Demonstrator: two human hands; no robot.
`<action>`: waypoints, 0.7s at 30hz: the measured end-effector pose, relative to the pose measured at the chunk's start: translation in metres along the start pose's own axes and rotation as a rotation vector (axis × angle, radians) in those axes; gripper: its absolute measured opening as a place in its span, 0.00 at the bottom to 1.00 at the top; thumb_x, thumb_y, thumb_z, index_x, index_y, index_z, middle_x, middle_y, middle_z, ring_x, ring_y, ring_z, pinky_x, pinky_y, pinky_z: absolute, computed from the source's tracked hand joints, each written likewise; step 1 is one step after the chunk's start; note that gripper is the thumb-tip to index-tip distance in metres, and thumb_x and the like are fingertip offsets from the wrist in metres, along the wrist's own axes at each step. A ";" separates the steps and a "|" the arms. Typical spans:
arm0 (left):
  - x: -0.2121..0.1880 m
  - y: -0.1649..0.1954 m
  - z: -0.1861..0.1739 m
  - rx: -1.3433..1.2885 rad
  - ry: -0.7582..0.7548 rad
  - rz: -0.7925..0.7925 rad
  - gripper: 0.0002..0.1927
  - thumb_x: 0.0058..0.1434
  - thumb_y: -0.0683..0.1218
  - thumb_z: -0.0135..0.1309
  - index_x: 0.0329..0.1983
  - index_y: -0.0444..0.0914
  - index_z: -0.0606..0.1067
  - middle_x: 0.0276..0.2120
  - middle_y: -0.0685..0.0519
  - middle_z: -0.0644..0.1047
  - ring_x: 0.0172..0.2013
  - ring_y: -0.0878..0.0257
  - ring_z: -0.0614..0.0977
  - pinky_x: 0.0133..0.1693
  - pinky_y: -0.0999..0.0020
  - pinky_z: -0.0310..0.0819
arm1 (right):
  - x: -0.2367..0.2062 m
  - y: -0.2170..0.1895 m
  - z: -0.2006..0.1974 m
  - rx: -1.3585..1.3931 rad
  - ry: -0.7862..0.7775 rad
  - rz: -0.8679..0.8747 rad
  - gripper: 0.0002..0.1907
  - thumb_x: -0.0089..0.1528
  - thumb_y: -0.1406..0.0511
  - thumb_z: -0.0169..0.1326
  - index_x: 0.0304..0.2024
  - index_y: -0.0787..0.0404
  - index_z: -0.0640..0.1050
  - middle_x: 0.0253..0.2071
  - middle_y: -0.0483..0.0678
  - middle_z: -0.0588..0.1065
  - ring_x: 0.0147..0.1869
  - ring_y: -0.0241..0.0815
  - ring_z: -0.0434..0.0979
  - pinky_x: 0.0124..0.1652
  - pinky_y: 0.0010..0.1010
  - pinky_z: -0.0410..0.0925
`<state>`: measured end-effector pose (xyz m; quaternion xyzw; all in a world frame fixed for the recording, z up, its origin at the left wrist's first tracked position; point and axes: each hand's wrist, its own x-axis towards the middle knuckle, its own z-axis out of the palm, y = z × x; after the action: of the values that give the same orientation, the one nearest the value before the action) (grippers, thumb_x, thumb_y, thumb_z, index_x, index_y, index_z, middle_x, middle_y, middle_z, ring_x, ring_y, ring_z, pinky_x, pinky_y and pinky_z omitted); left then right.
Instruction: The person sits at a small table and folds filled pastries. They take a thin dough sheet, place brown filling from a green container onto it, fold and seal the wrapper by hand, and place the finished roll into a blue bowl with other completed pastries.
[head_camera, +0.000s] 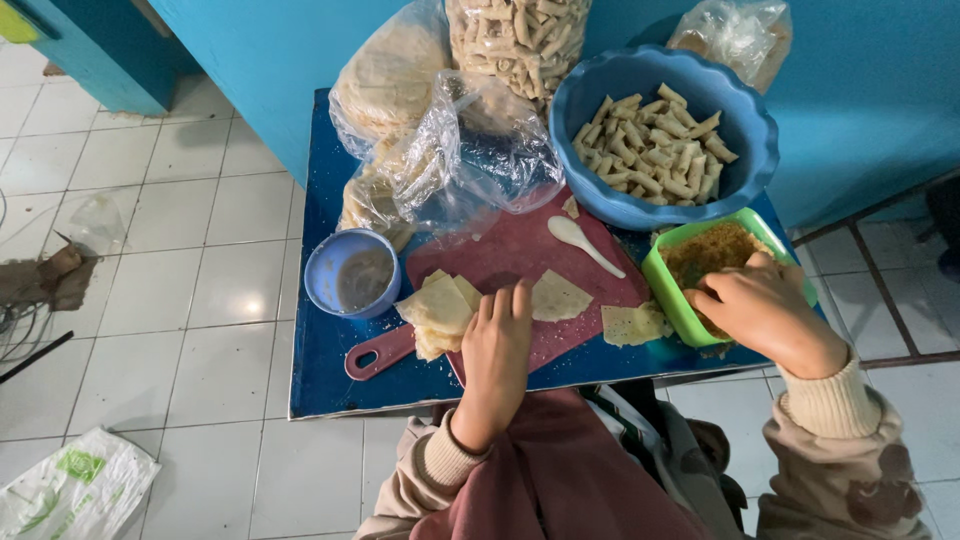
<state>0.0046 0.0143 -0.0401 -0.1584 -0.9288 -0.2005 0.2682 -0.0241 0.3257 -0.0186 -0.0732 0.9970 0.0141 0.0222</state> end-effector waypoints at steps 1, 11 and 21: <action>0.000 0.001 0.004 -0.020 0.005 -0.052 0.14 0.61 0.41 0.57 0.49 0.37 0.73 0.39 0.51 0.73 0.41 0.54 0.77 0.41 0.61 0.74 | -0.001 -0.001 -0.002 0.031 -0.028 0.038 0.17 0.62 0.54 0.55 0.27 0.58 0.83 0.26 0.50 0.81 0.45 0.53 0.74 0.49 0.45 0.63; -0.002 0.004 0.027 0.062 0.052 -0.123 0.10 0.61 0.46 0.59 0.40 0.38 0.71 0.37 0.49 0.73 0.40 0.52 0.77 0.41 0.59 0.75 | -0.002 -0.008 -0.007 0.440 -0.022 0.066 0.11 0.61 0.63 0.55 0.40 0.62 0.83 0.27 0.55 0.80 0.28 0.49 0.83 0.40 0.38 0.74; 0.001 -0.001 0.013 -0.159 -0.035 -0.098 0.11 0.61 0.38 0.52 0.47 0.36 0.70 0.39 0.46 0.75 0.41 0.49 0.78 0.40 0.58 0.75 | 0.003 -0.002 -0.001 0.143 0.057 0.109 0.08 0.64 0.63 0.56 0.35 0.55 0.85 0.24 0.46 0.81 0.41 0.48 0.76 0.58 0.52 0.58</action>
<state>-0.0024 0.0200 -0.0498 -0.1370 -0.9213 -0.2835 0.2282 -0.0263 0.3231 -0.0183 -0.0172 0.9982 -0.0581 -0.0017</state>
